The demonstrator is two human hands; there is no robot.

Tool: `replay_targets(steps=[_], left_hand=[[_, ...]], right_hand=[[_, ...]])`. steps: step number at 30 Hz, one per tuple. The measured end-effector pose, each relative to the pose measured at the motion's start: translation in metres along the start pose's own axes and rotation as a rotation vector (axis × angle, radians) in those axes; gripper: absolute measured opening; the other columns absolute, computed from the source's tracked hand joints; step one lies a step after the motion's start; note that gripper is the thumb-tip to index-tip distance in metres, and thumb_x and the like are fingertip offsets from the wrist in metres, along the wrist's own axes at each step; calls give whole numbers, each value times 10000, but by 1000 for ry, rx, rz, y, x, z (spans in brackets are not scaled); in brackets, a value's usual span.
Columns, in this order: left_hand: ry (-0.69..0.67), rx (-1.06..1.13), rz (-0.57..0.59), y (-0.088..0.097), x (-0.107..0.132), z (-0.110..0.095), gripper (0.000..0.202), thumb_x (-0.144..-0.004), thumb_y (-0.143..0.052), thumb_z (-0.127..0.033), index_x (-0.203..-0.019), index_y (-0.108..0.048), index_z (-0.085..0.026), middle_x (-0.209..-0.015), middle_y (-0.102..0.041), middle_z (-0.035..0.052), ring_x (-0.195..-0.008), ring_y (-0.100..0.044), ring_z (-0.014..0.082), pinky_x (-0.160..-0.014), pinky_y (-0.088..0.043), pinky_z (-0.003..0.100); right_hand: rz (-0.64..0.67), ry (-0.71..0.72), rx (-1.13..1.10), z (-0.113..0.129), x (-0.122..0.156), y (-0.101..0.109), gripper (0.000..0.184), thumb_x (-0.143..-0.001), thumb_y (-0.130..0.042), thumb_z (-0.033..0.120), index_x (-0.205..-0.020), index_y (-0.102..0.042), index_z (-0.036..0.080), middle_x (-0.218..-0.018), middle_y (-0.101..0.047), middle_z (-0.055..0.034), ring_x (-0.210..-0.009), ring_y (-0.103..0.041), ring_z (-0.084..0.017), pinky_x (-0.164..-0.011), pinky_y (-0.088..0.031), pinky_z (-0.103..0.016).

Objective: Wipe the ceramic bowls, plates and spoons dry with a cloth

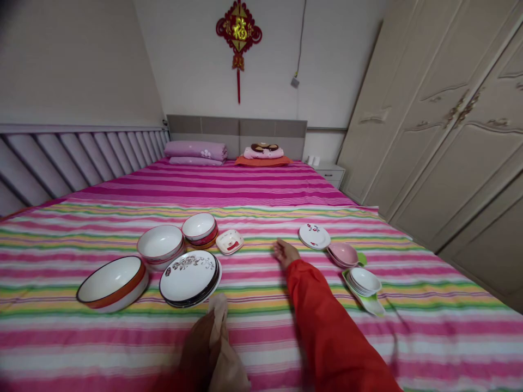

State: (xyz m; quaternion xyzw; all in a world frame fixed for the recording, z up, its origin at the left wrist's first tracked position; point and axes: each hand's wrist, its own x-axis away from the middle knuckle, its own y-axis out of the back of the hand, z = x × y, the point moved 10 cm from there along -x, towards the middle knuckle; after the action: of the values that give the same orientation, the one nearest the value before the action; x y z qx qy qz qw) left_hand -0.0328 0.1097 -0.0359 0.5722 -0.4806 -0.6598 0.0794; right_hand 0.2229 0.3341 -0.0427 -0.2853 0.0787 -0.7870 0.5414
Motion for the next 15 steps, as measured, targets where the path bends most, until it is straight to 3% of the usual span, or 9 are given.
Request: replay_targets(steps=[4,7,10,15], left_hand=[[31,19,72,-7,0,1,573,-853,-377,-294,-1392,-276,-128,-1249,-561,153,-1147,-529,256,-919,-466,404],[39,39,100,-9,0,0,594,-849,-379,-292,-1403,-252,-122,-1270,-546,153,-1163,-515,254,-923,-466,403],[26,50,70,-5,-2,-3,588,-849,-365,-277,-1400,-253,-107,-1235,-572,152,-1136,-536,238,-893,-485,383],[30,54,-12,4,-2,-5,515,-846,-339,-228,-1346,-352,-103,-1190,-594,160,-1118,-546,228,-905,-473,379]], right_hand=[[221,-160,157,-57,27,-75,196,-705,-712,253,-731,-618,82,-535,-637,-72,-428,-596,-143,-401,-522,-234],[264,-149,225,-81,38,-111,252,-662,-740,304,-731,-619,94,-460,-592,-28,-401,-587,-153,-389,-518,-246],[212,-77,267,-88,37,-126,221,-650,-739,266,-735,-613,107,-377,-529,22,-336,-554,-151,-329,-469,-222],[107,7,321,-88,34,-126,196,-647,-680,140,-829,-616,111,-336,-517,48,-279,-533,-166,-282,-417,-214]])
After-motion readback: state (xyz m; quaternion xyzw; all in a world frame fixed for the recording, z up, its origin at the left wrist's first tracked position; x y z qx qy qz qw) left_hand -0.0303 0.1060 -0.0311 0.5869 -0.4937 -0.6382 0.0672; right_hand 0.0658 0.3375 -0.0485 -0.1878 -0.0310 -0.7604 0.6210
